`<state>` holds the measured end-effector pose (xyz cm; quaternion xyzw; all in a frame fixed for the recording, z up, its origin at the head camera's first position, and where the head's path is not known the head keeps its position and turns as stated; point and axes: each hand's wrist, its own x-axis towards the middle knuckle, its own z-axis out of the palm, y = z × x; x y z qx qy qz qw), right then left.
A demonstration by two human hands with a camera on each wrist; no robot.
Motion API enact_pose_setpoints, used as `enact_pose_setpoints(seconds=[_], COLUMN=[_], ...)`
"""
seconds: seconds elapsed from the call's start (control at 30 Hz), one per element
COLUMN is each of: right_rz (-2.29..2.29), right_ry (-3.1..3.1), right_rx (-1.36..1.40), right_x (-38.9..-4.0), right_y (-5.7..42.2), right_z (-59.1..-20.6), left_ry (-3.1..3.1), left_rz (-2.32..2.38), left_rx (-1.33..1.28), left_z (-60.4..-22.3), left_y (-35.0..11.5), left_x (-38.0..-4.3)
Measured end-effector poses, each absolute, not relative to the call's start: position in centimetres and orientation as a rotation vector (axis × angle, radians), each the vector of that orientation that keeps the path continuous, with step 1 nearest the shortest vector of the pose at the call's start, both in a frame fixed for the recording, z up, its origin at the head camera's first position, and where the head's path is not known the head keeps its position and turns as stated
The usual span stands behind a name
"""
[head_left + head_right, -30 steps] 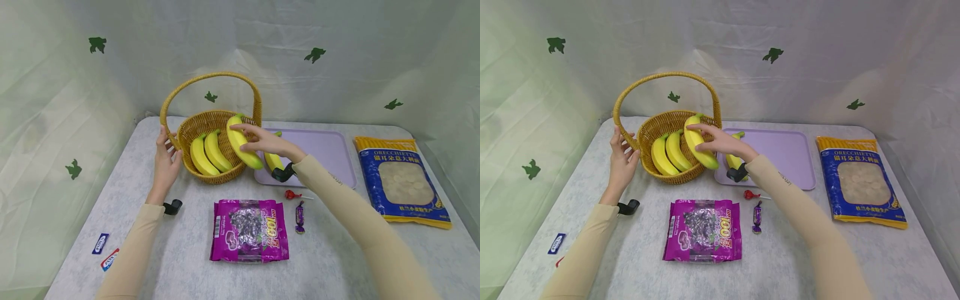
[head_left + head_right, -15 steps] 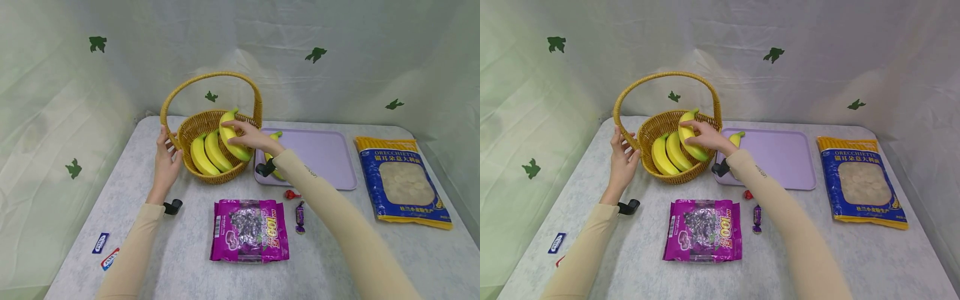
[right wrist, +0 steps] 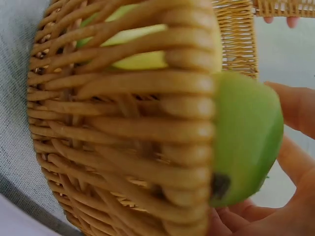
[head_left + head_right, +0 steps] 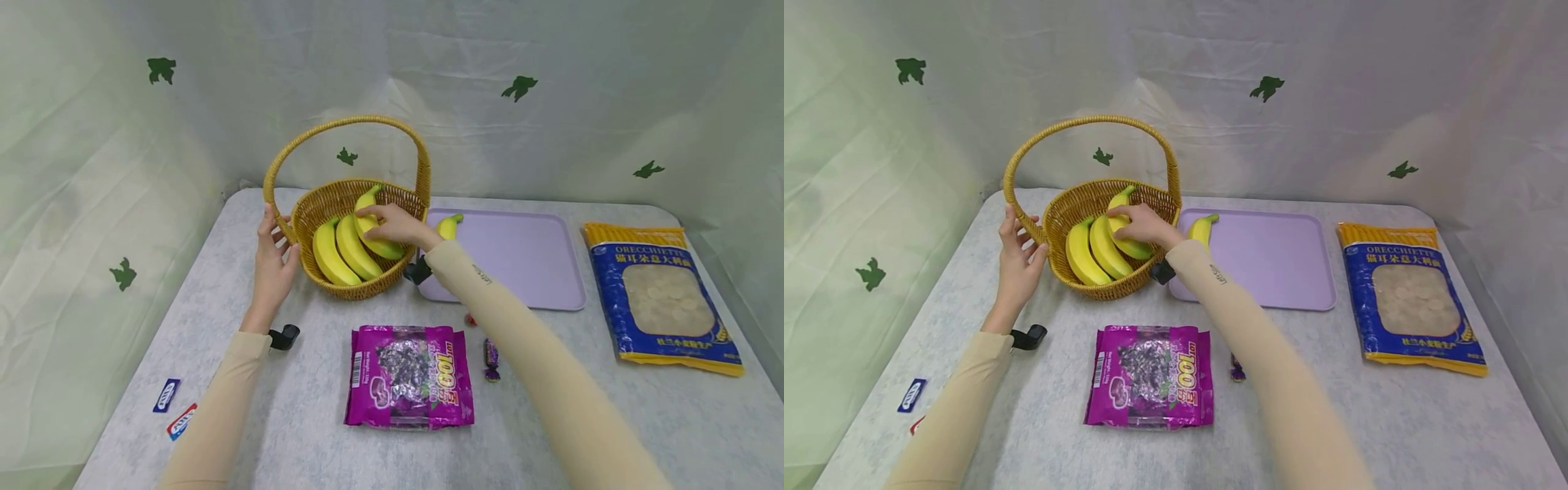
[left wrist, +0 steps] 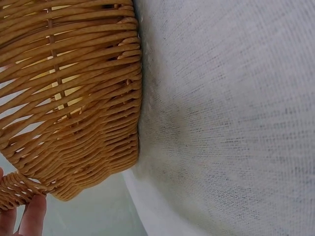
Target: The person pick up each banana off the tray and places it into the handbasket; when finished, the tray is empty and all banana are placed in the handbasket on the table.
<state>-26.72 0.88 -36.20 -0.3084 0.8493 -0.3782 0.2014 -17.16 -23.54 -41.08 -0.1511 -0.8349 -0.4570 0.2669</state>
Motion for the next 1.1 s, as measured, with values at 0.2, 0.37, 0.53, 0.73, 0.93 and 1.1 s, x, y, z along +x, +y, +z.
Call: enact_pose_setpoints(seconds=[0.2,0.37,0.53,0.73,0.93,1.1], right_rz=[-0.947,-0.954,-0.940,-0.933,-1.236,-1.520], right_ry=[2.399,2.354,2.388,2.420,2.319,2.168], right_rx=[-0.814,-0.758,-0.785,-0.787,-0.725,-0.703], right_x=[-26.9,-27.1,-27.1,-26.6,-26.5,-26.4], right_y=[0.4,0.2,0.1,0.6,2.6,5.1], right_z=[-36.9,-37.4,-37.7,-37.2,-36.7,-36.6], left_ry=[-2.253,-2.253,-2.253,-2.252,-2.248,-2.246], left_rz=[-1.243,-1.249,-1.243,-1.247,-1.258,-1.251], left_rx=[-0.403,-0.404,-0.399,-0.397,-0.406,-0.412], left_z=[-41.1,-41.1,-41.1,-41.0,-41.0,-41.1], left_y=[-23.5,-23.5,-23.5,-23.5,-23.5,-23.5], left_x=[-17.2,-17.3,-17.3,-17.2,-17.1,-17.2])
